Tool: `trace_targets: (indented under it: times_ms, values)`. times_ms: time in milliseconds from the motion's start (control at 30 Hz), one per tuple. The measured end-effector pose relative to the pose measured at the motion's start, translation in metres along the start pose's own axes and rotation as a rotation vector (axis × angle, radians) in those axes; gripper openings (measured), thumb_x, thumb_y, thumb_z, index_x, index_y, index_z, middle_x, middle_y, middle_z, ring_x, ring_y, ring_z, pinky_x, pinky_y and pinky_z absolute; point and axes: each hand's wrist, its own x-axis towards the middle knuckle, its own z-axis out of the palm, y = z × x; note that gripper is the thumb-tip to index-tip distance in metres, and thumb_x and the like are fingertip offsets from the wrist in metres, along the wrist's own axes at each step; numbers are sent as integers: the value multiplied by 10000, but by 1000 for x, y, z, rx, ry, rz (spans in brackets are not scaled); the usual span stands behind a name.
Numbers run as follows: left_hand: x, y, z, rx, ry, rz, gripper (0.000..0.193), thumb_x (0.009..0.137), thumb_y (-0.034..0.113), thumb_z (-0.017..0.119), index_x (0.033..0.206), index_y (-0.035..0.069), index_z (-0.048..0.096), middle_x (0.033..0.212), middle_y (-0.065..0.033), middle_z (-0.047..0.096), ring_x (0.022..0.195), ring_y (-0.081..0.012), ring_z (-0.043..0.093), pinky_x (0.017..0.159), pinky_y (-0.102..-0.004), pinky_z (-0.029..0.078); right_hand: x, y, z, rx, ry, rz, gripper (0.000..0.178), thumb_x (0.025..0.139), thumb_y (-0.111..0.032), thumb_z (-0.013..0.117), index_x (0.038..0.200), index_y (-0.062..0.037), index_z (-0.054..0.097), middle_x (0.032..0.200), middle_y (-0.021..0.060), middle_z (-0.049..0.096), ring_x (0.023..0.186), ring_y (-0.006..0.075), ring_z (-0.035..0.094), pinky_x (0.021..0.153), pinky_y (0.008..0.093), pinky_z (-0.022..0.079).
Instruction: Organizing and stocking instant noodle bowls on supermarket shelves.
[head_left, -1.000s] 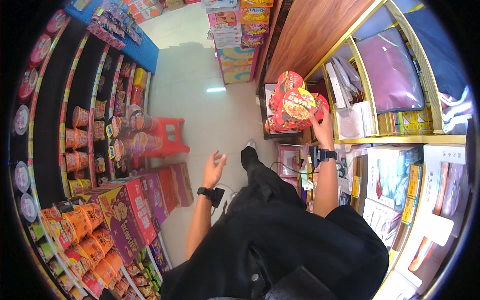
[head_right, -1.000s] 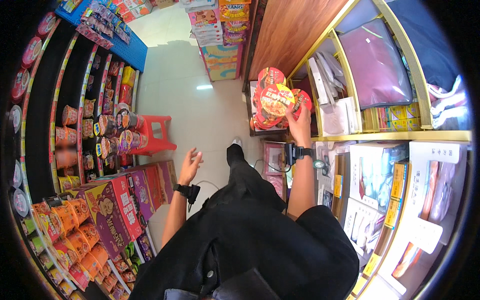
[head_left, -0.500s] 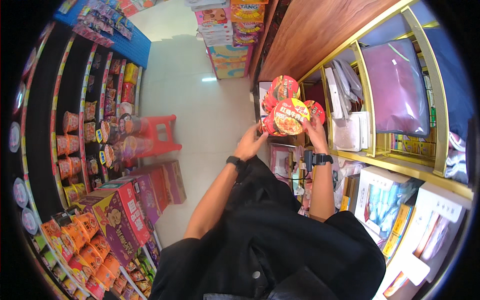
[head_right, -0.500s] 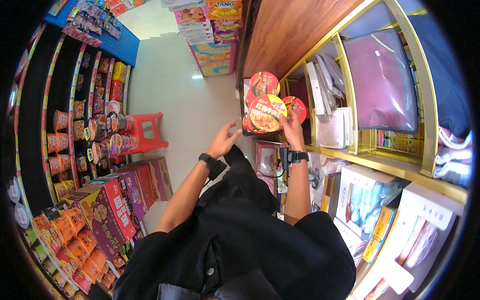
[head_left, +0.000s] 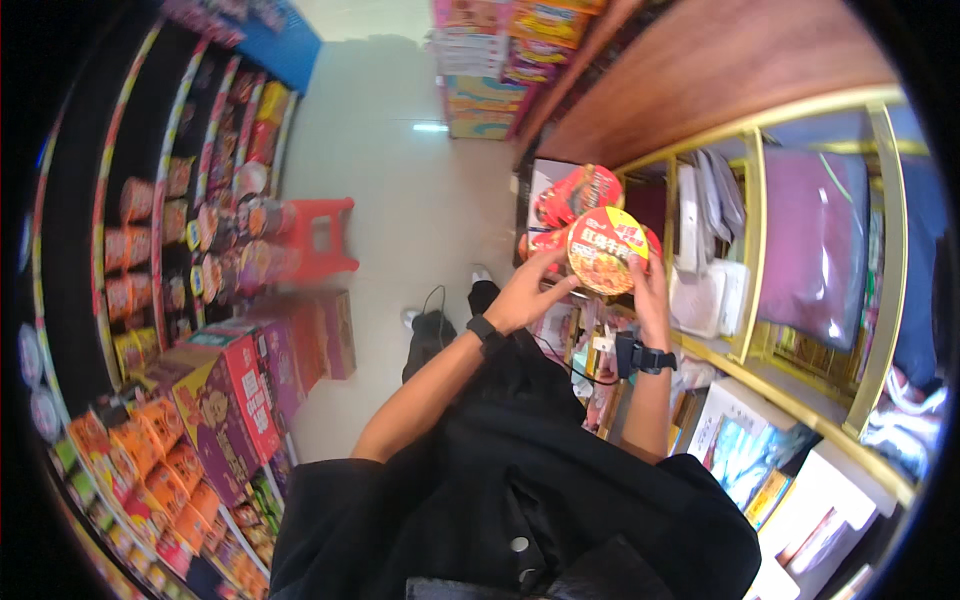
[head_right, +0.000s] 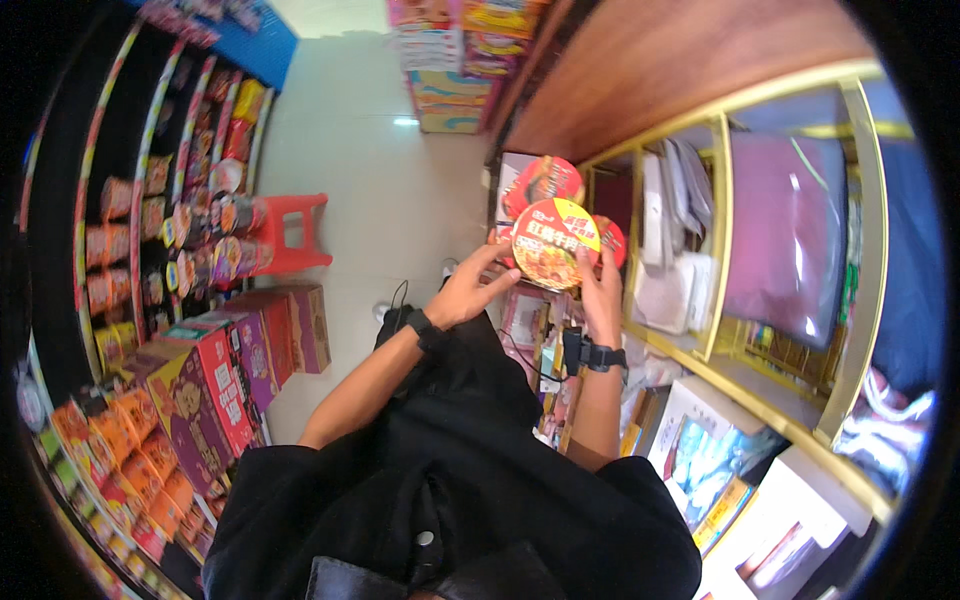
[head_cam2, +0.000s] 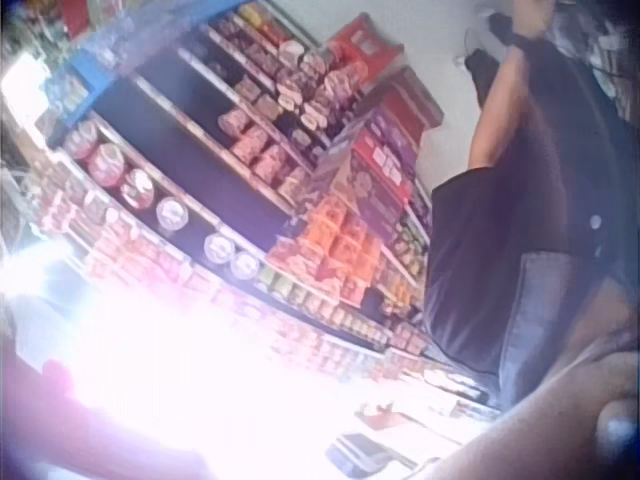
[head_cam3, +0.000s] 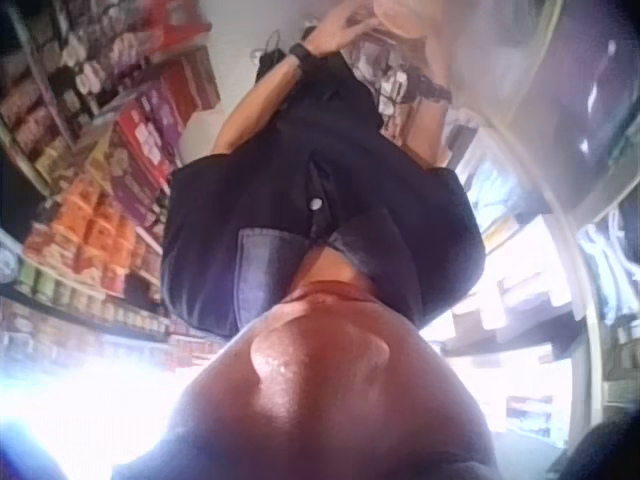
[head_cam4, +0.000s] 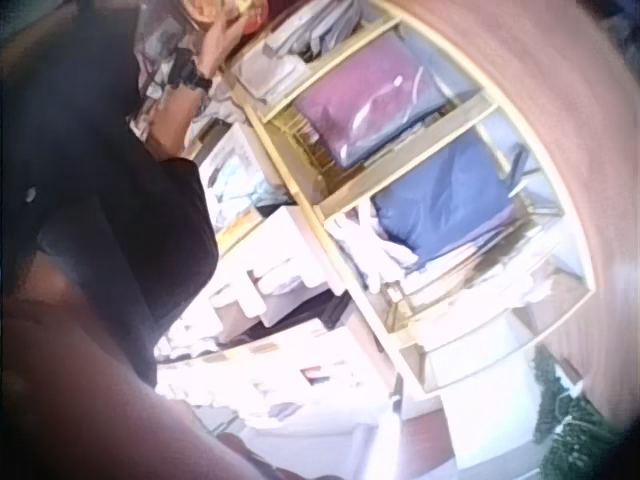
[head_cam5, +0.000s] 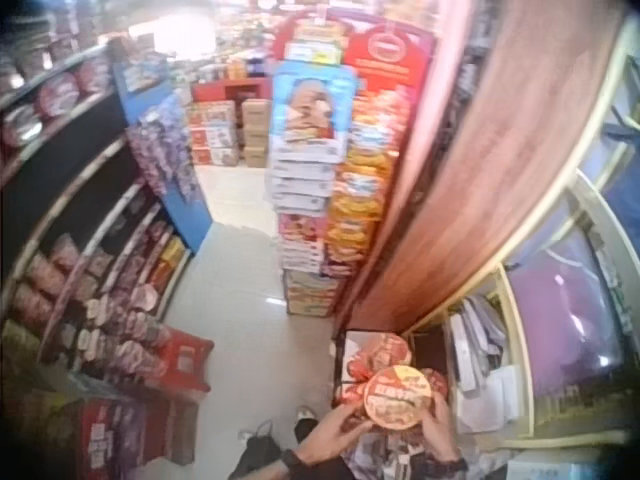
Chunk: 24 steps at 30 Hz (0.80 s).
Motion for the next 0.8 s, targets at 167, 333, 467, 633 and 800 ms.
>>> trace_targets:
  times_ms: [167,333,467,633,800]
  values:
    - [-28,14,-51,-11,150,70,498,951,268,667,1371,48,517,1349,-114,514,1101,-195,618,905,-343,512,18,-39,46,-6,-138,-118,319,1011,-247,580,1211,0,568,1156,104,629,1079,160,576,928,313,459]
    - [-70,7,-140,-103,406,21,527,965,277,658,1361,-16,471,1304,-136,586,1105,-213,631,936,-353,511,30,-69,168,-42,-362,-371,377,962,-199,643,1271,-3,551,1180,90,630,1046,161,579,927,314,460]
    - [-116,-10,-224,-141,660,27,468,967,270,647,1302,-22,501,1287,-127,598,1054,-187,645,864,-332,537,31,-90,285,-81,-643,-532,405,945,-202,665,1288,-17,554,1153,95,660,1050,153,602,914,302,482]
    - [-178,-73,-301,-194,1081,-96,487,959,338,639,1263,-22,518,1268,-174,625,942,-213,682,780,-339,555,-10,-120,421,-268,-1020,-393,539,930,-232,677,1381,-19,476,1138,123,672,881,171,670,712,296,524]
    - [-207,-127,-349,-376,1357,-151,488,937,345,679,1234,-2,508,1201,-162,609,939,-216,696,719,-326,584,-8,-104,551,-438,-1224,-545,555,894,-144,659,1396,-8,464,1306,147,596,947,217,690,756,322,556]
